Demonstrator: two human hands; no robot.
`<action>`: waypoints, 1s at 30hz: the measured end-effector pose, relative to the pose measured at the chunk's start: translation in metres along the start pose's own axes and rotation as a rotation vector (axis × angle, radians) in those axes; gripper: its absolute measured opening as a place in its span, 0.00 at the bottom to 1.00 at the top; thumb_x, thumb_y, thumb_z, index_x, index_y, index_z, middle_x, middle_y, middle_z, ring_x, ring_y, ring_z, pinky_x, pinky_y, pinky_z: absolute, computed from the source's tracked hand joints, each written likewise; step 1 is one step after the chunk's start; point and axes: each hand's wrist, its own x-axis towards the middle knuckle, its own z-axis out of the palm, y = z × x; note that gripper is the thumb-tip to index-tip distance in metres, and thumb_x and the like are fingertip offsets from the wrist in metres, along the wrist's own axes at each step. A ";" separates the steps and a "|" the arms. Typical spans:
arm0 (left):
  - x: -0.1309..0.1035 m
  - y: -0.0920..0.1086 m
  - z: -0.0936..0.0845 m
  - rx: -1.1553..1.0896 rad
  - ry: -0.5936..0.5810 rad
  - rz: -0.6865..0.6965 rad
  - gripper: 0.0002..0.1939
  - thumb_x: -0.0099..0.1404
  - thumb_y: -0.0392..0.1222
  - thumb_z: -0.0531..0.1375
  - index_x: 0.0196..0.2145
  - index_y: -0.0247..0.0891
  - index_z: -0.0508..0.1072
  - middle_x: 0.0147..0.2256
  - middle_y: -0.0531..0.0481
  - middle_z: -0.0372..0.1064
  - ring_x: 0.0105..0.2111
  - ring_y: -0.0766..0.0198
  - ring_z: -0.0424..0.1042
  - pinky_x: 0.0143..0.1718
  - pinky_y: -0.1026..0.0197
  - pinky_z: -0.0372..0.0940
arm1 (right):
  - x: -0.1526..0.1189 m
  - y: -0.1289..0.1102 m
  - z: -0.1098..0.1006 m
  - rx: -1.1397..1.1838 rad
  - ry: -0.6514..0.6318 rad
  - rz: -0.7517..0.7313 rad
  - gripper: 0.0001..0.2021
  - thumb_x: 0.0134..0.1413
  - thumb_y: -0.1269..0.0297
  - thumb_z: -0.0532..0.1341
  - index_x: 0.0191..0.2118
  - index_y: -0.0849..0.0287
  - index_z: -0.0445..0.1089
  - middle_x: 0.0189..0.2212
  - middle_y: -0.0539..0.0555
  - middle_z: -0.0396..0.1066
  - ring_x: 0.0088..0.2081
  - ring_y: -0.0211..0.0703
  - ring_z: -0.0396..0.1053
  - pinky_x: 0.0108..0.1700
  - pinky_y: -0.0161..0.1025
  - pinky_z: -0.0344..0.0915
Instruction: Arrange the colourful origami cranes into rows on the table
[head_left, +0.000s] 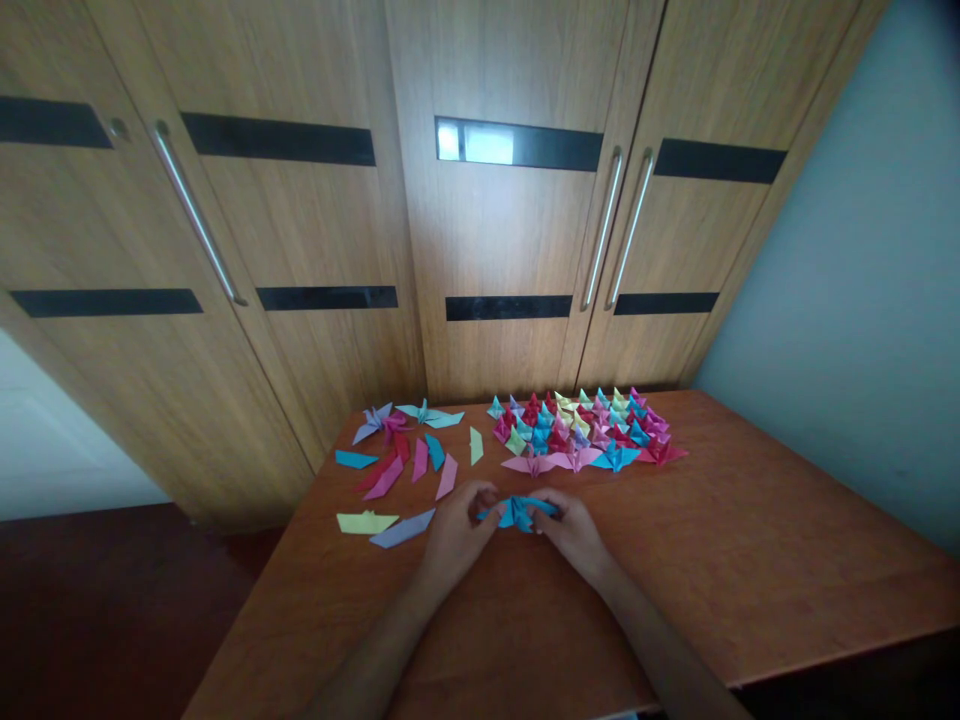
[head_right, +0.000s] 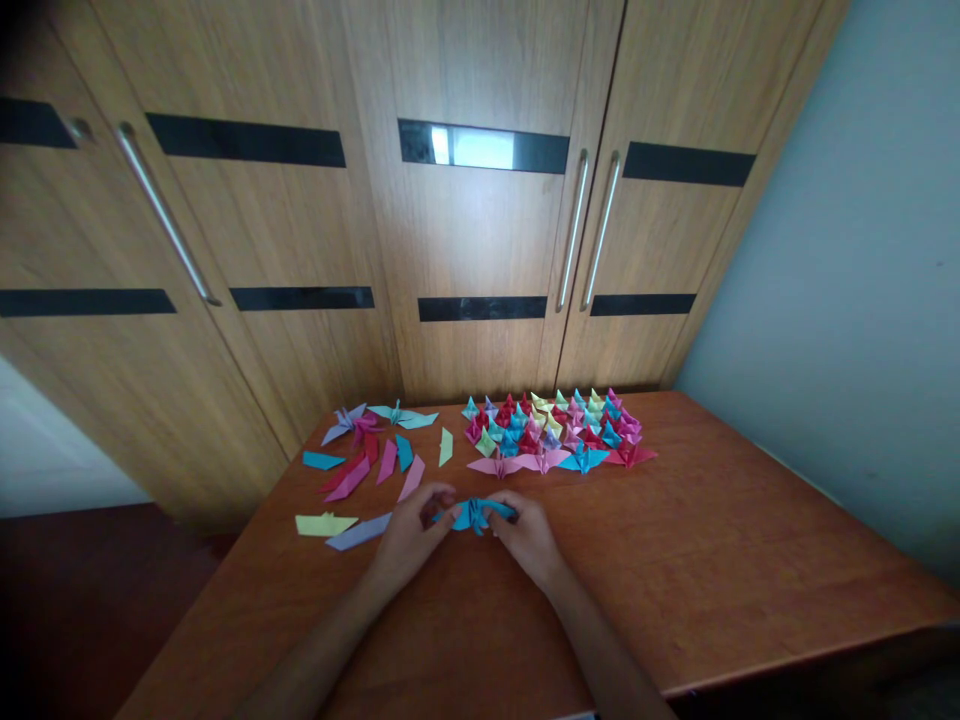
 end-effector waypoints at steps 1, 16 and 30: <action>0.001 -0.001 0.000 -0.049 -0.081 -0.018 0.08 0.60 0.43 0.57 0.36 0.40 0.73 0.33 0.50 0.71 0.34 0.60 0.69 0.35 0.62 0.62 | 0.000 -0.001 0.000 0.008 -0.010 0.001 0.11 0.51 0.58 0.58 0.29 0.59 0.71 0.23 0.50 0.69 0.26 0.37 0.64 0.30 0.33 0.62; -0.001 0.001 -0.005 -0.696 -0.406 -0.306 0.15 0.58 0.51 0.60 0.30 0.34 0.72 0.26 0.51 0.69 0.26 0.68 0.64 0.27 0.67 0.56 | -0.013 -0.009 -0.016 0.295 -0.149 0.177 0.19 0.49 0.47 0.60 0.28 0.61 0.68 0.20 0.49 0.65 0.23 0.34 0.61 0.27 0.31 0.57; 0.001 -0.002 -0.009 -0.812 -0.286 -0.386 0.16 0.56 0.52 0.62 0.26 0.34 0.69 0.24 0.51 0.67 0.24 0.70 0.63 0.25 0.68 0.55 | -0.007 -0.003 -0.024 0.453 0.121 0.190 0.17 0.49 0.48 0.61 0.26 0.58 0.63 0.18 0.47 0.58 0.21 0.34 0.56 0.25 0.32 0.57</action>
